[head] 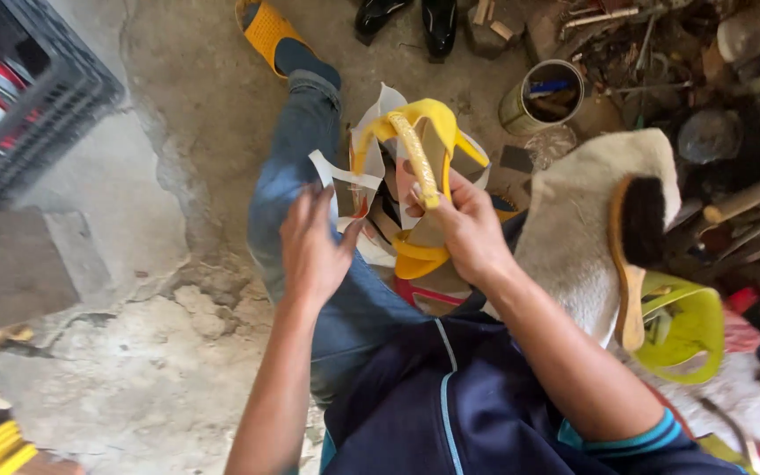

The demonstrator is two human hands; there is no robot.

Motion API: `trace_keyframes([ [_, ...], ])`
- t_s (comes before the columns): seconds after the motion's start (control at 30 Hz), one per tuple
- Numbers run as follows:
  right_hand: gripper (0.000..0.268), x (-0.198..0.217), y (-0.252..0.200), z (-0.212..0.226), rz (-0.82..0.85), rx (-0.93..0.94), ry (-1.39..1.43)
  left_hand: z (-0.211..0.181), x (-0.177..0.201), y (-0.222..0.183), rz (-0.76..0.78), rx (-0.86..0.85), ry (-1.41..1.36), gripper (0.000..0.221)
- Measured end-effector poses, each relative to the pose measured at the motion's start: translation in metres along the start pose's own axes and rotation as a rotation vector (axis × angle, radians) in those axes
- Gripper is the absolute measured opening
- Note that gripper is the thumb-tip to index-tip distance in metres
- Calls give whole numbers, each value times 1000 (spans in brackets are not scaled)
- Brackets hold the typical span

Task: Cleaning and polishing various shoes including a yellow high heel and black dress shoes using brushes and polish.

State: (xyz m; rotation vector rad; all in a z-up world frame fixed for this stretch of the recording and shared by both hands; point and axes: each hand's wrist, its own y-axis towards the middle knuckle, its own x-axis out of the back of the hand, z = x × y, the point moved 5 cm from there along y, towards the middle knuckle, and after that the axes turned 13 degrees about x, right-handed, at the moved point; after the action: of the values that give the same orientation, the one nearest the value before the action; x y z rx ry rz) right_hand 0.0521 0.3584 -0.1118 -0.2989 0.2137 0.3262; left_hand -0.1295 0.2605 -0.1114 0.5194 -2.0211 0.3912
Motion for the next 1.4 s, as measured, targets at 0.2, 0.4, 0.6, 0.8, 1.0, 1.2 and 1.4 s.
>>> trace_keyframes([
  [0.2, 24, -25, 35, -76, -214, -293, 61, 48, -114, 64, 530, 93, 296, 96],
  [0.4, 22, -15, 71, -151, -155, -426, -354, 125, -195, 69, 696, 167, 570, 33],
  [0.6, 64, 23, 69, -199, -148, -393, -605, 119, -180, 80, 772, 237, 602, 34],
  [0.8, 36, 32, 70, -228, -47, -314, -697, 124, -137, 90, 135, 211, 159, 19],
  [1.0, 38, 1, 68, -205, 75, -405, -642, 134, -83, 104, 439, 755, -641, 36],
  [1.2, 23, -29, 66, -147, -78, -332, -291, 147, -84, 101, 178, 669, -322, 31],
  [1.4, 43, -17, 31, -17, -185, -52, 79, 83, -40, 96, -488, 105, -108, 43],
])
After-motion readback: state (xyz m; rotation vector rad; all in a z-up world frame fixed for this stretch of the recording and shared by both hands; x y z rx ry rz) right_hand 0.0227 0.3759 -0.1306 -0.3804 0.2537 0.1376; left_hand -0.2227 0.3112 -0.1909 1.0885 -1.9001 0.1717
